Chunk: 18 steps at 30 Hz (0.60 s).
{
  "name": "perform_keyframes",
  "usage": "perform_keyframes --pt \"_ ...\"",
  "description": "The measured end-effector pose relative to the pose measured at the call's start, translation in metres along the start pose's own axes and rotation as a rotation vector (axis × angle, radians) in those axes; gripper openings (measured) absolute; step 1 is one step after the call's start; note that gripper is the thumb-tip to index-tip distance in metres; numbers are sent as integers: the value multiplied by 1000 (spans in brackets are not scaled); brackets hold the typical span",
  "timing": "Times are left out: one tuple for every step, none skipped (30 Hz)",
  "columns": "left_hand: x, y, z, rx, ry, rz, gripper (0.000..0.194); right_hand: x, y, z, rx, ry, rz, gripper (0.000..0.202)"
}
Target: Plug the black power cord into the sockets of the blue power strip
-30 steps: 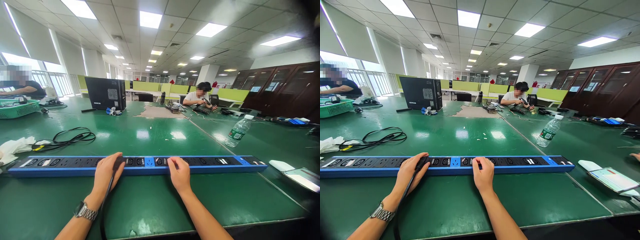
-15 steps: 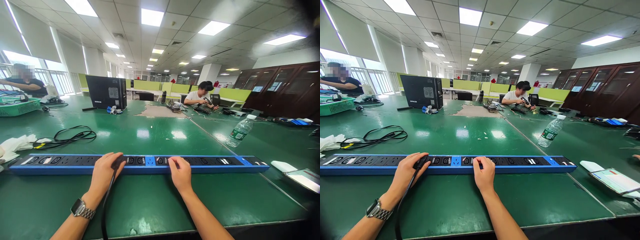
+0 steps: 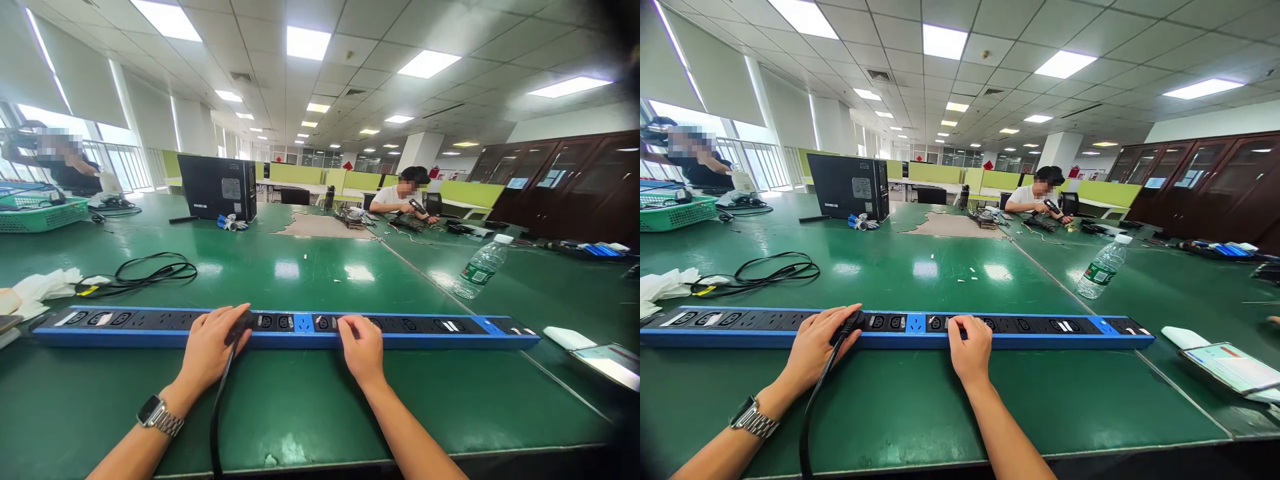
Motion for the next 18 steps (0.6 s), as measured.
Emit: perform_keyframes --pt "0 0 0 11 -2 -7 41 0 0 0 2 1 0 30" --pt "0 0 0 28 -1 -14 40 0 0 0 6 3 -2 30" --pt "0 0 1 53 3 -20 39 0 0 1 12 5 -6 30" --pt "-1 1 2 87 10 -26 36 0 0 1 18 8 -9 30" --pt "-1 2 4 130 19 -31 34 0 0 1 24 10 -10 30" --pt "-2 4 5 186 34 -45 33 0 0 2 30 12 -10 30" --pt "-3 8 7 251 59 -73 32 0 -1 2 35 15 -11 30" --pt "-5 12 8 316 92 -113 33 0 -1 2 38 17 -11 30" --pt "-6 17 9 375 127 -158 34 0 -1 3 40 19 -11 30" --pt "-8 21 8 418 159 -204 36 0 -1 3 41 19 -12 29" --pt "-11 22 4 439 172 -233 37 0 -1 3 42 18 -13 29" --pt "-14 22 -4 444 158 -238 36 0 -1 3 42 16 -14 29" --pt "-18 18 -15 444 121 -216 35 0 -1 3 44 15 -13 29" --pt "-23 12 -28 438 86 -190 33 0 -1 3 47 14 -13 29" --pt "-27 4 -40 433 59 -153 31 0 0 4 52 14 -12 29" --pt "-31 -3 -52 426 53 -125 30 0 0 4 55 15 -10 29" --pt "-35 -11 -63 424 57 -103 29 0 0 4 57 17 -7 28" --pt "-38 -20 -73 420 63 -53 28 0 0 4 57 18 -2 28"
Point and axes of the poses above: each hand's wrist, its own x-axis away from the middle knuckle, its own y-axis out of the back of the hand, z = x × y, the point moved 7 cm from there along -x, towards the middle knuckle, and after that the axes turned 1 degree about -x, right-handed, at the moved point
